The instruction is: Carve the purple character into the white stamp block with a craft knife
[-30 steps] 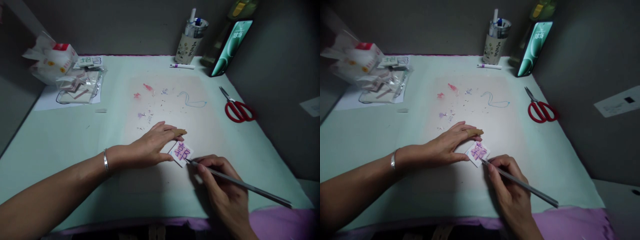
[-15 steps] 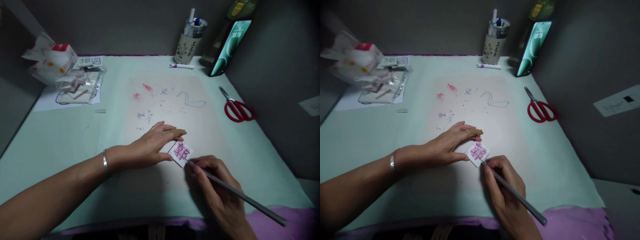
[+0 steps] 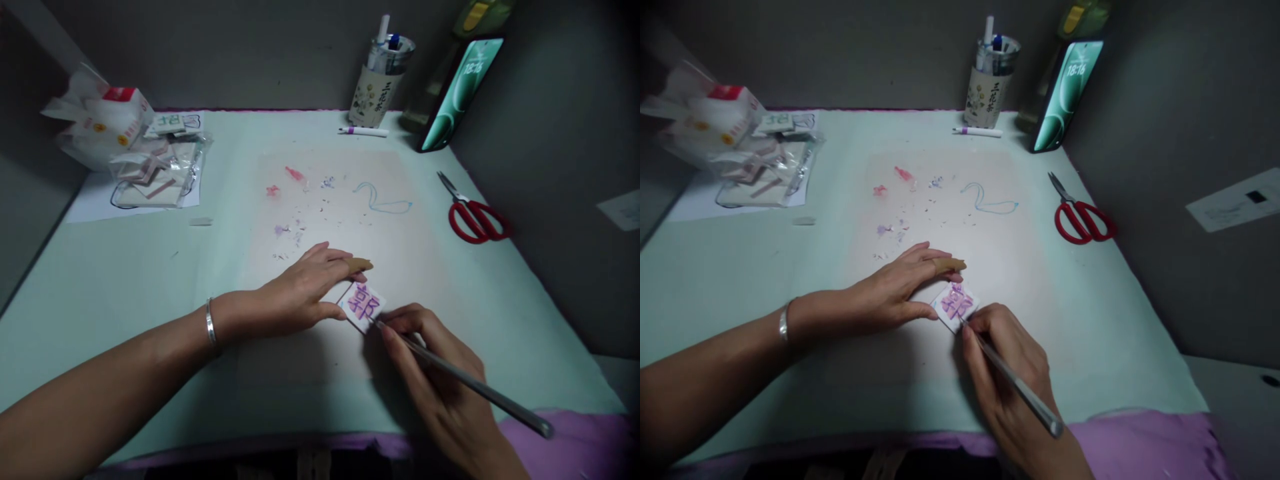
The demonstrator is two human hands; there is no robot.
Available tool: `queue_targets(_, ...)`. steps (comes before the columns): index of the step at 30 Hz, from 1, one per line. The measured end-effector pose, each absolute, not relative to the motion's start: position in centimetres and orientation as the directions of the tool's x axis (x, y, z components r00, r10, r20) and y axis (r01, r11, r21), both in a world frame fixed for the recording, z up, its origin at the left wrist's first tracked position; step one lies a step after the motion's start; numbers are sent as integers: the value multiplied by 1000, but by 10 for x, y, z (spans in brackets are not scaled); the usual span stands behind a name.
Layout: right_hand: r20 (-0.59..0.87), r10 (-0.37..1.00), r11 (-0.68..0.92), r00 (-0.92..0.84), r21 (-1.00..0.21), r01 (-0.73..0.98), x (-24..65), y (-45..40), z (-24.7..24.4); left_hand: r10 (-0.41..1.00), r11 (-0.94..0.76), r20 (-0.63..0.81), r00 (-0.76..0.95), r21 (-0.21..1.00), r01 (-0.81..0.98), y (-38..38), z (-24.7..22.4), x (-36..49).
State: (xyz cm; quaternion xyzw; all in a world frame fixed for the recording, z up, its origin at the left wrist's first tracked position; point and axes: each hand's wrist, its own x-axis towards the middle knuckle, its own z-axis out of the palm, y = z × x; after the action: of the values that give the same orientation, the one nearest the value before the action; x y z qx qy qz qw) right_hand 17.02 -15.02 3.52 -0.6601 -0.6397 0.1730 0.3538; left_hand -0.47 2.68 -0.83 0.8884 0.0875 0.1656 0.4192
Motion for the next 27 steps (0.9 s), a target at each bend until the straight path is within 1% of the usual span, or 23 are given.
queue_targets(13,219,969,70,111,-678,732,170,-151,36,306,-616,210,929,787,25,27,-9,-5)
queue_targets(20,230,957,39,179,-710,703,166,-154,32,308,-625,222,925,780,21,27,-10,-5)
queue_targets(27,200,940,-33,278,-756,654,162,-158,23,320,-631,240,916,775,18,26,-9,-6)
